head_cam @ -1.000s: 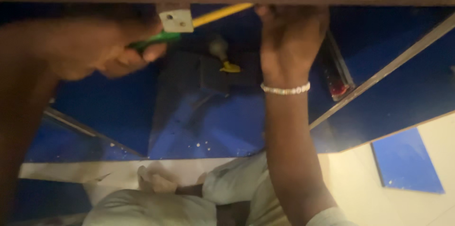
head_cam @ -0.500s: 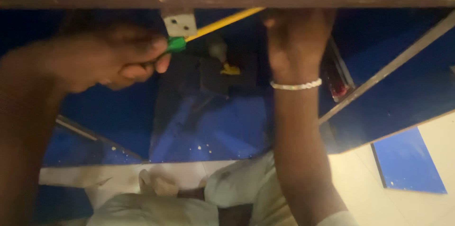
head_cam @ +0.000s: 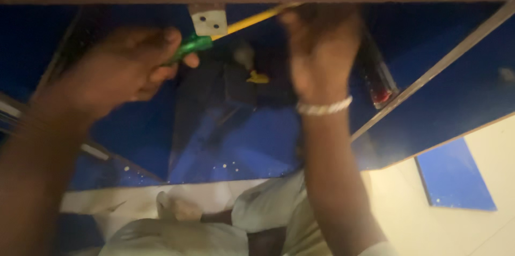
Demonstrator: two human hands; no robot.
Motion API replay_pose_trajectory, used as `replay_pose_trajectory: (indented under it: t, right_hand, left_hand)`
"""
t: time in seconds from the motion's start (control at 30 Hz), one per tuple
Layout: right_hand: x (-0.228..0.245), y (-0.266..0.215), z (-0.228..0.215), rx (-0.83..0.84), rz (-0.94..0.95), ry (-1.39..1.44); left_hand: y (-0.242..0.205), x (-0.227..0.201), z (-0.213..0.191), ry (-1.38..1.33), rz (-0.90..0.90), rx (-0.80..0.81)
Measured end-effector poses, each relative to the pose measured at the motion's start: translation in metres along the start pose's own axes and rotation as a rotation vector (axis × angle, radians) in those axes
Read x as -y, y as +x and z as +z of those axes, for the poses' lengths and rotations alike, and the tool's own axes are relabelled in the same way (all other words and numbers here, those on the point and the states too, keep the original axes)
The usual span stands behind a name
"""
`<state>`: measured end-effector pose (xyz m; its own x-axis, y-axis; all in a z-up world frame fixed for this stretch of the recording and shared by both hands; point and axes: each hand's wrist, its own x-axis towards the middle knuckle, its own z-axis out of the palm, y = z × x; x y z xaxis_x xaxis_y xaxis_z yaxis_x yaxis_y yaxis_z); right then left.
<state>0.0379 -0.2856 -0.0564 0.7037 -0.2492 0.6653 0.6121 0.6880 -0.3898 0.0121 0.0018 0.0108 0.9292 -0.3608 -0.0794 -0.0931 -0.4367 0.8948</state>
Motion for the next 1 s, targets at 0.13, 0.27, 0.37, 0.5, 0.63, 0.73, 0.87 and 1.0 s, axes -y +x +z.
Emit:
replay_pose_trajectory:
  t: [0.13, 0.27, 0.37, 0.5, 0.63, 0.73, 0.87, 1.0]
  right_hand:
    - [-0.024, -0.035, 0.059, -0.043, 0.086, -0.048]
    - [-0.029, -0.03, 0.061, 0.062, -0.025, -0.099]
    - [-0.032, -0.028, 0.055, 0.0, -0.005, -0.132]
    - [-0.042, -0.028, 0.044, -0.018, -0.069, -0.086]
    - [-0.046, -0.016, 0.045, -0.085, -0.064, -0.167]
    - [-0.044, -0.025, 0.066, -0.054, -0.024, -0.17]
    - [-0.044, -0.038, 0.075, -0.067, 0.078, -0.105]
    - [-0.05, -0.032, 0.066, -0.048, 0.008, -0.131]
  left_hand:
    - [-0.003, -0.005, -0.011, -0.144, -0.042, 0.138]
    - [-0.009, -0.001, 0.01, 0.12, 0.258, -0.184]
    - [-0.036, 0.013, 0.026, 0.728, 1.063, -0.661]
    - [-0.043, 0.017, 0.033, 0.773, 1.034, -0.758]
    - [-0.019, 0.003, 0.02, -0.153, 0.29, -0.445]
    - [-0.008, -0.006, 0.011, -0.396, 0.074, -0.331]
    - [-0.004, 0.002, 0.008, -0.45, 0.146, -0.251]
    - [0.006, 0.028, 0.006, -0.215, 0.43, -0.312]
